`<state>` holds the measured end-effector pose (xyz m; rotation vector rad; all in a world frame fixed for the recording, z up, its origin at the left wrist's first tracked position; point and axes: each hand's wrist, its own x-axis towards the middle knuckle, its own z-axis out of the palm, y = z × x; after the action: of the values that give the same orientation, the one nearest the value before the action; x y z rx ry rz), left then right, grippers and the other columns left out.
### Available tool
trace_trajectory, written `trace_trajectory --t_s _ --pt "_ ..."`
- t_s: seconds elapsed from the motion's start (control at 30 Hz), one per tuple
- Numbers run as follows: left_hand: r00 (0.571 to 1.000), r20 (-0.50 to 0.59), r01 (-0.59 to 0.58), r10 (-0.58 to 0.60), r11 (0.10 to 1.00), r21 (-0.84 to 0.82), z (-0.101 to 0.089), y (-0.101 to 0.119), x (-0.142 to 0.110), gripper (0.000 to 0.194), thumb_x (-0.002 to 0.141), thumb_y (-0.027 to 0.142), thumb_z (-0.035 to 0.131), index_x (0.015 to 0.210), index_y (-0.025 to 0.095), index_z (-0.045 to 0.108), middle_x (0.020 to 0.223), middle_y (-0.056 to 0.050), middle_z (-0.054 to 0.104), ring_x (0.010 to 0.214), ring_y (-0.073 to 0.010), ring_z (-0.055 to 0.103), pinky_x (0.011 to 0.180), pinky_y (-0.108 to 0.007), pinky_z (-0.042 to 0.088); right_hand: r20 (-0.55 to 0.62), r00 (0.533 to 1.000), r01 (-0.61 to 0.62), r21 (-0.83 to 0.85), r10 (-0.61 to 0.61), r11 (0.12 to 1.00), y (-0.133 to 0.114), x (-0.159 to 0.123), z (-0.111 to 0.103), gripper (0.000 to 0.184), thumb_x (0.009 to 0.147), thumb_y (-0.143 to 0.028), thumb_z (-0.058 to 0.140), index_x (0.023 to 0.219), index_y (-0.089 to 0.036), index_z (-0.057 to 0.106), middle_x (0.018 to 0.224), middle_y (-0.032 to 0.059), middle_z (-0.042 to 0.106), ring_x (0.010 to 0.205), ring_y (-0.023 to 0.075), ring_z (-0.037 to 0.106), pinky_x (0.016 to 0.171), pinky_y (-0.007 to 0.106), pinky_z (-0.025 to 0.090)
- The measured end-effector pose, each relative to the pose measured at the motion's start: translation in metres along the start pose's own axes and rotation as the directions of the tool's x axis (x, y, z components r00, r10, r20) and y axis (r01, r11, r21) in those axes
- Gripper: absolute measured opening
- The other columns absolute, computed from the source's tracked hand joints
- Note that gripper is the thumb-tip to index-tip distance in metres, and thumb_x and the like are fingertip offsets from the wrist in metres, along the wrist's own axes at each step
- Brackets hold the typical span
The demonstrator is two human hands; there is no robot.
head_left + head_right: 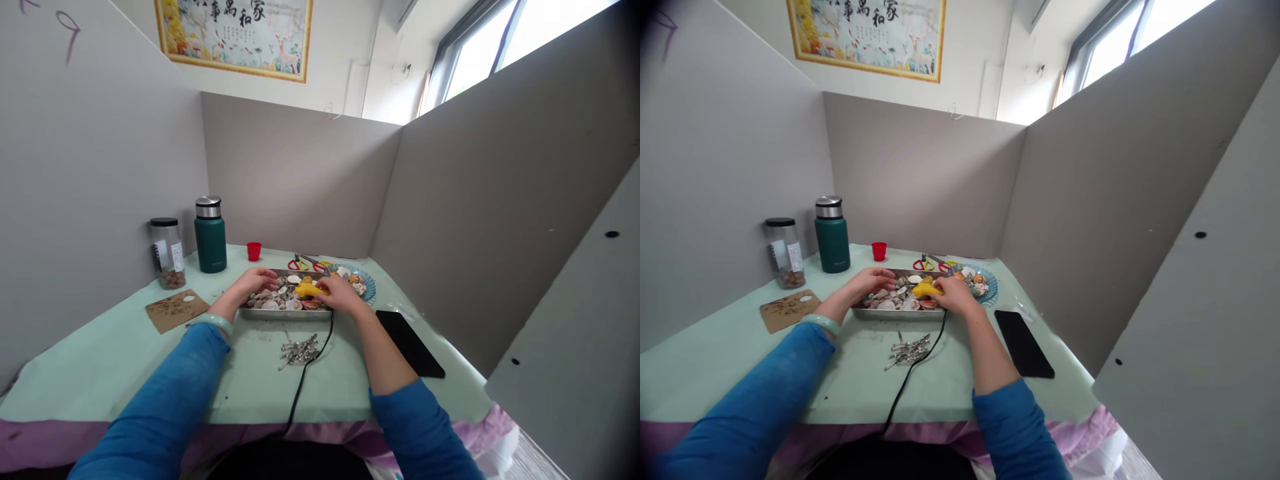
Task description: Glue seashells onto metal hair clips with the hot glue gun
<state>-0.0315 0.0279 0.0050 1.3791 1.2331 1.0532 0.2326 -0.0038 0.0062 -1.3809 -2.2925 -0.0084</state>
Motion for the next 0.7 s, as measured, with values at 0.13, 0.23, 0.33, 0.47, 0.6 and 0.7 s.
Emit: trace_trajectory --t_s 0.13,0.23,0.33,0.47,0.6,0.7 --pt "0.997 0.009 -0.076 0.075 0.994 0.073 -0.002 -0.003 0.004 0.017 0.072 0.021 0.063 0.087 0.014 0.062 0.087 -0.01 0.073 0.072 -0.0164 0.069 0.06 -0.023 0.048 0.03 0.999 -0.023 -0.091 0.025 0.996 0.004 0.0 0.001 0.022 0.077 -0.038 0.065 0.092 -0.022 0.068 0.088 0.0041 0.071 0.081 0.0196 0.061 0.062 0.024 0.036" --pt "0.99 -0.006 -0.134 0.143 0.937 0.322 -0.004 -0.008 0.01 0.017 0.07 0.023 0.062 0.085 0.015 0.065 0.085 -0.008 0.073 0.069 -0.0173 0.067 0.058 -0.023 0.048 0.046 0.999 -0.004 -0.088 0.008 0.996 0.005 0.0 0.0 0.022 0.077 -0.038 0.065 0.092 -0.022 0.068 0.089 0.0034 0.071 0.082 0.019 0.061 0.063 0.023 0.037" --pt "0.973 0.031 -0.197 0.229 0.753 0.628 -0.006 -0.013 0.015 0.014 0.067 0.021 0.064 0.079 0.018 0.07 0.087 -0.007 0.072 0.079 -0.021 0.067 0.069 -0.026 0.049 0.065 0.998 0.005 -0.055 -0.002 0.998 0.007 0.001 0.0 0.023 0.078 -0.038 0.064 0.094 -0.022 0.068 0.09 0.0025 0.072 0.082 0.0181 0.062 0.064 0.022 0.038" --pt "0.971 0.074 -0.183 0.229 0.503 0.845 -0.005 -0.017 0.02 0.022 0.062 0.016 0.067 0.082 0.021 0.075 0.096 -0.011 0.072 0.095 -0.0273 0.064 0.082 -0.028 0.046 0.067 0.998 -0.014 -0.026 0.015 1.0 0.007 0.001 -0.001 0.025 0.077 -0.039 0.065 0.094 -0.021 0.068 0.091 0.0029 0.072 0.083 0.0186 0.062 0.065 0.023 0.039" --pt "0.975 0.112 -0.192 0.192 0.476 0.858 0.0 -0.018 0.022 0.028 0.056 0.015 0.07 0.081 0.024 0.076 0.098 -0.013 0.072 0.098 -0.0313 0.062 0.082 -0.03 0.045 0.062 0.998 -0.016 -0.001 0.016 1.0 0.005 -0.001 -0.002 0.024 0.078 -0.04 0.064 0.092 -0.021 0.069 0.089 0.0033 0.071 0.08 0.0185 0.062 0.064 0.024 0.039" --pt "0.977 0.118 -0.19 0.177 0.47 0.862 0.002 -0.016 0.021 0.025 0.052 0.015 0.072 0.075 0.024 0.076 0.092 -0.012 0.072 0.095 -0.0312 0.062 0.079 -0.029 0.045 0.066 0.998 -0.026 0.008 0.026 1.0 0.004 -0.001 -0.002 0.024 0.08 -0.04 0.063 0.092 -0.021 0.068 0.088 0.0037 0.071 0.079 0.018 0.061 0.063 0.023 0.039"
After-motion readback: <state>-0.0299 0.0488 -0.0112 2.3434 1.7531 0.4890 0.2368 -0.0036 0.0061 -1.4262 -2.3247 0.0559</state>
